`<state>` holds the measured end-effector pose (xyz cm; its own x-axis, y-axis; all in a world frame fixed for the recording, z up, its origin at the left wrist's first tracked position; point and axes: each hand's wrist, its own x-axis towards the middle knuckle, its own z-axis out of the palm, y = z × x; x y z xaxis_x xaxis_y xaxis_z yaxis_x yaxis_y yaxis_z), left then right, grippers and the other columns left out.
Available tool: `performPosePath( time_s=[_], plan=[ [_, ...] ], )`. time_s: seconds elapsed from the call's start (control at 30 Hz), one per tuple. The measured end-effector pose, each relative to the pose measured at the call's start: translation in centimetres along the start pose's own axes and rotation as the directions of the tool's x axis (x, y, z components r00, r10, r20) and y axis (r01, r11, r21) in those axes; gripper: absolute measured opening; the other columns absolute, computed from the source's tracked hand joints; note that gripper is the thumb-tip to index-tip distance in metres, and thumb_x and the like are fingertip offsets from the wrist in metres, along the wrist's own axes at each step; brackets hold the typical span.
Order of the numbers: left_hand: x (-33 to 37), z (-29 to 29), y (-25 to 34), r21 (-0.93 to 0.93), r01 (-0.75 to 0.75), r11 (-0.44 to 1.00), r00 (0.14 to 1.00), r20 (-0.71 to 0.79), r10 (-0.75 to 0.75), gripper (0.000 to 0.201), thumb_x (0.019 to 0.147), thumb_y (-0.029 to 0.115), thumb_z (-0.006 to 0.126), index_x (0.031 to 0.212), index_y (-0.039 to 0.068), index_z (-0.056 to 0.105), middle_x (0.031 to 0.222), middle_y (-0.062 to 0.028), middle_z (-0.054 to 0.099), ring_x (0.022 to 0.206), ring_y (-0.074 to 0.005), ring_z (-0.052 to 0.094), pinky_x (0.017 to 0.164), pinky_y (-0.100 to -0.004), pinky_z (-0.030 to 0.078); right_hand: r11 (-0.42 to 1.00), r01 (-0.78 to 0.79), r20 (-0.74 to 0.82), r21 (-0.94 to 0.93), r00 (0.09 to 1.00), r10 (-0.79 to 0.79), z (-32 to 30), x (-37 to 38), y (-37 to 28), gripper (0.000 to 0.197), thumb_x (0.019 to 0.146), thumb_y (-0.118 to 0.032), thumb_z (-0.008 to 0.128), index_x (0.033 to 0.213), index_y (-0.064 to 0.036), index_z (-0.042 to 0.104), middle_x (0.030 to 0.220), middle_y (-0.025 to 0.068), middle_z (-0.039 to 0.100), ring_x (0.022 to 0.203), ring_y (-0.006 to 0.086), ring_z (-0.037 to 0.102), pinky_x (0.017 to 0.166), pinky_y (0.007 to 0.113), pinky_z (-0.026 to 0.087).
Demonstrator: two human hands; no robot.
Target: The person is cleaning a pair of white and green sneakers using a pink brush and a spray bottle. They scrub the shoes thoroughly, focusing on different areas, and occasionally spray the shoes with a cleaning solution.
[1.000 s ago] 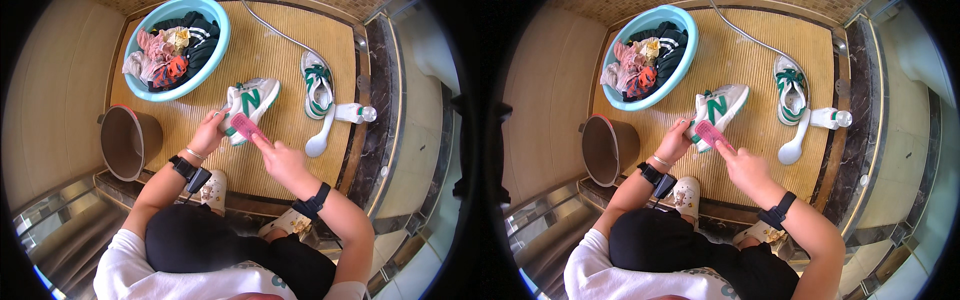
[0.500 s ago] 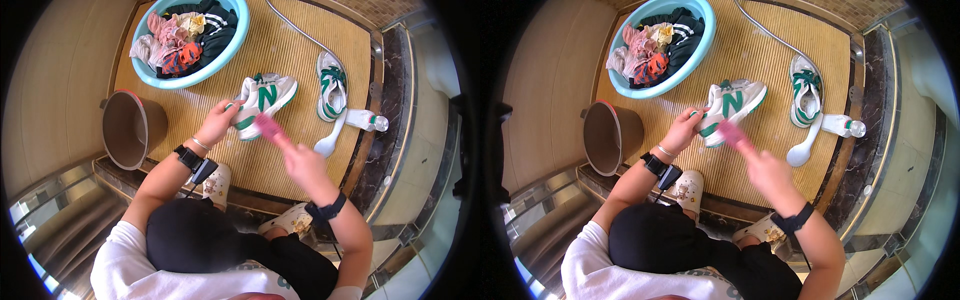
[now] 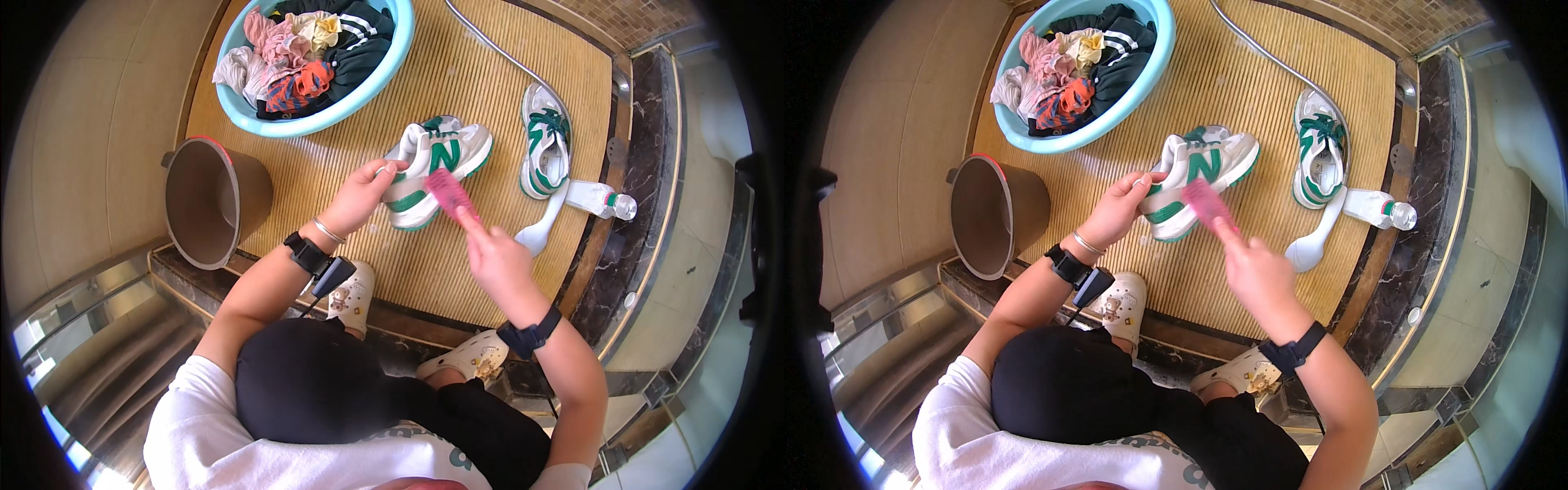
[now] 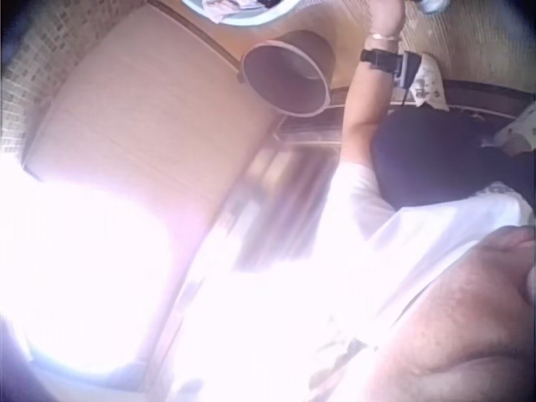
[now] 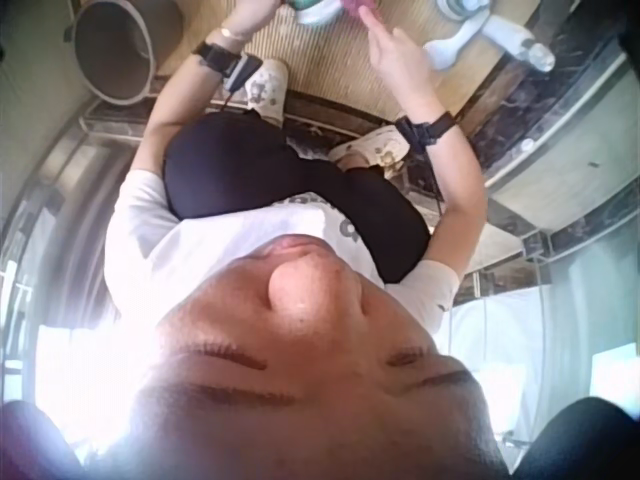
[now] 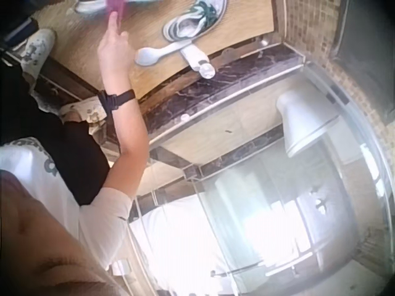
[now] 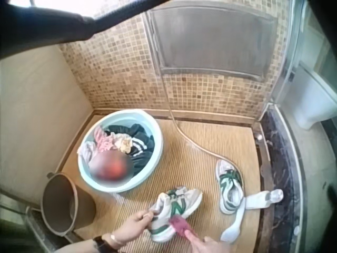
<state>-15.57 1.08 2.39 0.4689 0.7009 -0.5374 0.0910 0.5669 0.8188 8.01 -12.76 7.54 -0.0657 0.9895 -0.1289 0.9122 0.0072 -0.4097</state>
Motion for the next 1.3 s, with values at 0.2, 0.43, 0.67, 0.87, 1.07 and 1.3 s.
performPosePath(
  time_s=[0.2,0.43,0.67,0.87,1.07,1.3],
  plan=[
    [-0.1,0.3,-0.3,-0.097,0.009,0.995,0.998,0.057,-0.003,0.035,0.106,0.03,0.045,0.124,0.005,0.061,0.106,-0.0017,0.064,0.095,-0.0089,0.06,0.084,-0.0261,0.051,0.997,0.073,-0.024,0.035,0.997,-0.072,0.2,0.9,-0.8,0.046,0.092,-0.022,0.061,0.137,-0.0305,0.057,0.061,0.0043,0.05,0.043,0.0218,0.053,0.039,0.037,0.045],
    [-0.2,0.0,-0.6,-0.123,0.05,0.991,0.997,0.056,-0.044,0.031,0.106,0.032,0.047,0.116,0.006,0.062,0.104,0.0,0.062,0.095,-0.0098,0.059,0.085,-0.0266,0.05,0.994,0.095,-0.013,0.052,0.995,-0.094,-0.5,0.6,-2.3,0.045,0.093,-0.021,0.059,0.137,-0.0292,0.057,0.06,0.0053,0.052,0.043,0.0224,0.054,0.038,0.038,0.044],
    [-0.1,-0.1,-1.0,-0.121,0.005,0.993,0.999,0.036,0.0,0.03,0.106,0.029,0.047,0.116,0.006,0.063,0.099,-0.0016,0.063,0.091,-0.0116,0.061,0.083,-0.0284,0.051,0.984,0.166,0.065,0.063,0.983,-0.17,-0.4,0.2,-3.1,0.051,0.094,-0.02,0.058,0.142,-0.0333,0.051,0.061,0.0041,0.055,0.046,0.0201,0.056,0.037,0.036,0.043],
    [0.0,-0.3,-1.6,-0.215,0.064,0.974,0.996,0.071,-0.05,0.029,0.105,0.029,0.048,0.115,0.007,0.063,0.105,-0.0029,0.065,0.096,-0.0134,0.062,0.087,-0.0309,0.051,0.992,-0.094,0.022,0.081,0.995,0.093,0.8,2.5,1.9,0.042,0.097,-0.024,0.054,0.139,-0.0287,0.055,0.061,0.0069,0.057,0.046,0.023,0.059,0.039,0.039,0.047],
    [-0.1,-0.7,-2.1,-0.203,0.044,0.978,0.995,0.095,-0.025,0.029,0.105,0.029,0.049,0.117,0.006,0.063,0.107,-0.0024,0.065,0.101,-0.0138,0.062,0.092,-0.032,0.05,0.999,0.025,0.078,0.037,0.997,-0.028,0.7,1.6,-1.2,0.043,0.095,-0.025,0.056,0.138,-0.0324,0.055,0.062,0.0091,0.056,0.05,0.0284,0.061,0.043,0.042,0.049],
    [-0.1,-1.1,-1.9,0.443,-0.153,0.883,0.979,0.189,0.075,0.026,0.097,0.027,0.06,0.1,0.003,0.071,0.1,-0.0058,0.068,0.093,-0.0187,0.06,0.085,-0.0331,0.047,0.963,-0.27,-0.106,-0.012,0.958,0.267,0.8,4.2,5.1,0.038,0.095,-0.026,0.054,0.133,-0.028,0.059,0.067,0.0134,0.061,0.06,0.0346,0.064,0.053,0.047,0.05]
  ],
)
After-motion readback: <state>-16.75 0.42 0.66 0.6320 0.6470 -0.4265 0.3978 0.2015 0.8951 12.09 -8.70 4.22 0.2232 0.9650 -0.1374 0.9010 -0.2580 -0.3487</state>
